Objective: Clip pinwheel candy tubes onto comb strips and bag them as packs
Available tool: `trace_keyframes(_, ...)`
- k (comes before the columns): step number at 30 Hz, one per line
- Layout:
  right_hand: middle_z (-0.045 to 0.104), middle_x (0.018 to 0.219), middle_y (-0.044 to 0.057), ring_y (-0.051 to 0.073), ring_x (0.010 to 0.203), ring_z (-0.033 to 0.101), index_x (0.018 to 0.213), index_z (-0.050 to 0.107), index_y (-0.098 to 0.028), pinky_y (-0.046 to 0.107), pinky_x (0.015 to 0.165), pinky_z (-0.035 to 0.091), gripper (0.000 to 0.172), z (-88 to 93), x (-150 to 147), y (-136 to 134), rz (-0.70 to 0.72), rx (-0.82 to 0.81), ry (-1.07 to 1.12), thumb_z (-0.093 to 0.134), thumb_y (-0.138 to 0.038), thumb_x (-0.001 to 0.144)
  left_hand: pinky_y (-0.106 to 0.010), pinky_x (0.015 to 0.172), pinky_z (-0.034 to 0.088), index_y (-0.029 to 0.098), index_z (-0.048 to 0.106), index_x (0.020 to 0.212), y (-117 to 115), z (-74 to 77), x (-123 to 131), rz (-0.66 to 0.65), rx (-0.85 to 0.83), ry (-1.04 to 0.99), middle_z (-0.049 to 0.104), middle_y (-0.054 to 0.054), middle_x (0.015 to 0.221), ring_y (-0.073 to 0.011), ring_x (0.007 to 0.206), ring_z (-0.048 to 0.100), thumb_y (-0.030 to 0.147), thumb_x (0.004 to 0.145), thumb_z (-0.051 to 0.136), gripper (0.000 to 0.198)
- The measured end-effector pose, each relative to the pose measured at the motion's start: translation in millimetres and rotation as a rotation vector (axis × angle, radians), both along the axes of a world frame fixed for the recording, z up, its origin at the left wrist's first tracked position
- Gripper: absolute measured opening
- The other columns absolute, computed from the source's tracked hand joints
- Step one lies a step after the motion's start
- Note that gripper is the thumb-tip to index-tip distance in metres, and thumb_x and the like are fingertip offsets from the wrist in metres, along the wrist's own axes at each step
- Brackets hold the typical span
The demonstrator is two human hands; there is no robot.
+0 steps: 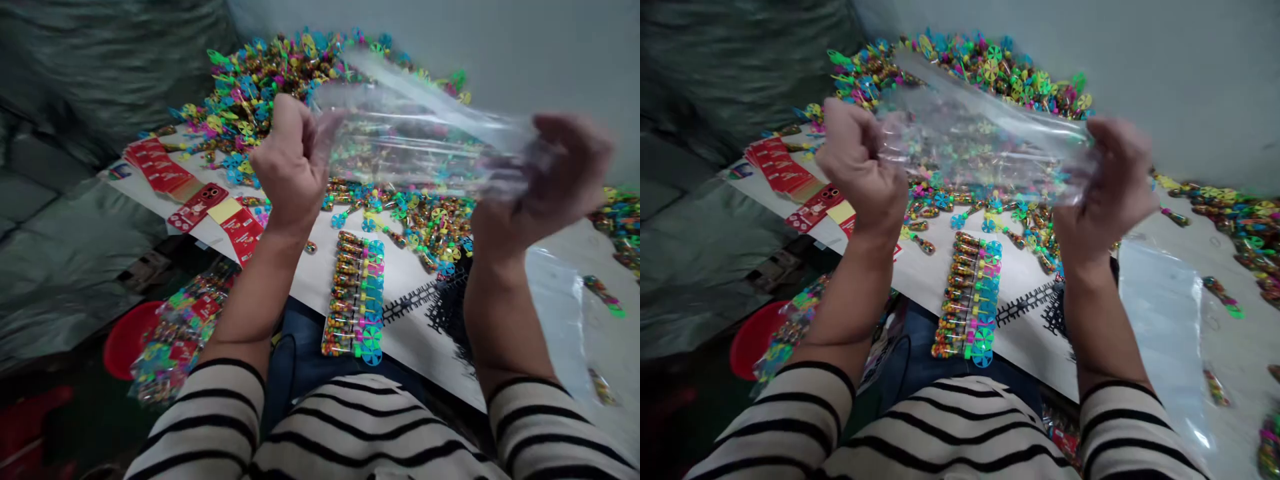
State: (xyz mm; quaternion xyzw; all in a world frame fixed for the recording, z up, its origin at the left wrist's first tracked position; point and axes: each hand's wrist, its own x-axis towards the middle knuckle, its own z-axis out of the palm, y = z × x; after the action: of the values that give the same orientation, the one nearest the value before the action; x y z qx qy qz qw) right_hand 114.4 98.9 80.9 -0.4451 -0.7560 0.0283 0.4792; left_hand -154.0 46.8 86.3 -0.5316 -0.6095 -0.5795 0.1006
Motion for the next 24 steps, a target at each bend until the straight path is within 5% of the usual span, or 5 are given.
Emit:
trace_keyframes(3, 0.057, 0.120, 0.008, 0.026, 0.109, 0.058, 0.131, 0.047, -0.025, 0.042, 0.086, 0.052, 0.042, -56.4, -11, 11, 0.038, 0.077, 0.107, 0.042, -0.037, 0.091, -0.025, 0.066, 0.040, 0.019, 0.044, 0.064, 13, -47.0, 0, -0.060, -0.138, -0.097, 0.042, 0.003, 0.060, -0.0119, 0.065, 0.052, 0.031, 0.093, 0.048, 0.032)
trace_keyframes(7, 0.067, 0.082, 0.006, 0.019, 0.070, 0.062, 0.118, 0.057, -0.016, 0.033, 0.067, 0.052, 0.038, -145.4, -28, 17, 0.059, -0.415, -0.081, 0.039, -0.021, 0.085, -0.024, 0.059, 0.037, 0.019, 0.048, 0.064, 22, -147.6, -1, -0.248, -0.693, -0.207, 0.051, 0.002, 0.057, -0.0137, 0.060, 0.051, 0.023, 0.088, 0.049, 0.024)
trace_keyframes(10, 0.070, 0.085, 0.007, 0.020, 0.074, 0.064, 0.111, 0.061, -0.015, 0.031, 0.072, 0.050, 0.037, -179.8, -31, 14, 0.067, -0.561, -0.186, 0.042, -0.015, 0.080, -0.025, 0.066, 0.039, 0.017, 0.058, 0.071, 14, -187.2, 5, -0.307, -0.821, -0.112, 0.060, -0.003, 0.069, -0.0163, 0.070, 0.055, 0.023, 0.086, 0.051, 0.018)
trace_keyframes(16, 0.070, 0.087, 0.011, 0.024, 0.080, 0.062, 0.089, 0.062, -0.018, 0.031, 0.072, 0.044, 0.015, -179.3, -45, 13, 0.035, -0.658, -0.421, 0.051, -0.020, 0.080, -0.030, 0.082, 0.043, 0.017, 0.065, 0.077, 10, -187.9, 21, -0.329, -0.915, 0.058, 0.065, -0.010, 0.085, -0.0235, 0.094, 0.057, 0.014, 0.084, 0.048, 0.019)
trace_keyframes(24, 0.054, 0.058, -0.003, 0.016, 0.054, 0.050, 0.078, 0.049, -0.023, 0.027, 0.055, 0.040, 0.015, -183.3, -50, 21, 0.101, -1.024, 0.221, 0.056, -0.036, 0.074, -0.028, 0.079, 0.045, 0.016, 0.067, 0.086, 10, -178.6, 26, -0.328, -0.862, -0.238, 0.068, -0.007, 0.084, -0.0199, 0.083, 0.060, 0.022, 0.088, 0.048, 0.021)
